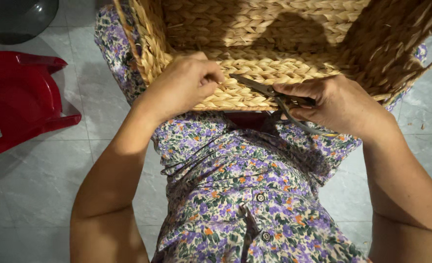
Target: The person uses shears to trim the edges of a woven basket, cutting away excess material. They then lift the basket, inspect it, and place it on a table with other baskets.
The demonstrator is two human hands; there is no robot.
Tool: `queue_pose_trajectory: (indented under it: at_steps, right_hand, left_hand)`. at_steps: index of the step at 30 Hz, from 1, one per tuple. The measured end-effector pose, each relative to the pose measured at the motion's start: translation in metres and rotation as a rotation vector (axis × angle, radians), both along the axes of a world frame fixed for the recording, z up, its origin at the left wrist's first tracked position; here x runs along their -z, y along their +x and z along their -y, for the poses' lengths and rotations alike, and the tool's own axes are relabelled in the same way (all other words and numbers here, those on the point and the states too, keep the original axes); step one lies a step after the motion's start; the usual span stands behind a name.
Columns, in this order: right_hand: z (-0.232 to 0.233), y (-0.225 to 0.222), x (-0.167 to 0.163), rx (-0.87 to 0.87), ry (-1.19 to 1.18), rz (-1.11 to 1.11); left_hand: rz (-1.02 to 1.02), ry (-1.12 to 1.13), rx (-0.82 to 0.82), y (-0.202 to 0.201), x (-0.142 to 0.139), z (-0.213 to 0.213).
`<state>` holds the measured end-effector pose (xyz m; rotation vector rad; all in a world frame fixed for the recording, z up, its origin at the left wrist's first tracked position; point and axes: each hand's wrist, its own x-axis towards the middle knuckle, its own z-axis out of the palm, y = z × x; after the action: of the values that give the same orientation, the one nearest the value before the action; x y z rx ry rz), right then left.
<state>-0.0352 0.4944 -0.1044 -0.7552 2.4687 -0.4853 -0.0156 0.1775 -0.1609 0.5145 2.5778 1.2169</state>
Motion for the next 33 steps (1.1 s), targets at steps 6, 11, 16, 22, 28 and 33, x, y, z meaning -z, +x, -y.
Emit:
queue_pose_trajectory:
  at_steps: [6, 11, 16, 22, 28, 33]
  right_hand:
    - [-0.001, 0.002, 0.005, -0.013, 0.0, -0.032]
    - [-0.002, 0.003, 0.009, -0.03, -0.062, -0.048]
    - [-0.002, 0.006, 0.01, 0.029, 0.115, 0.027]
    - [0.0, 0.007, 0.013, 0.026, 0.055, 0.039]
    - [0.001, 0.007, 0.002, -0.031, -0.136, -0.044]
    - [0.017, 0.003, 0.0, -0.094, -0.015, -0.094]
  left_hand:
    - [-0.061, -0.117, 0.089, -0.006, -0.004, -0.004]
    - [-0.125, -0.11, -0.118, -0.007, -0.019, 0.004]
    - [-0.389, -0.37, 0.042, 0.0, -0.023, 0.014]
    - [-0.245, -0.53, 0.1, 0.006, 0.001, 0.011]
    - [-0.283, -0.49, -0.003, 0.012, 0.014, 0.008]
    - [-0.339, -0.568, -0.046, 0.018, 0.014, 0.003]
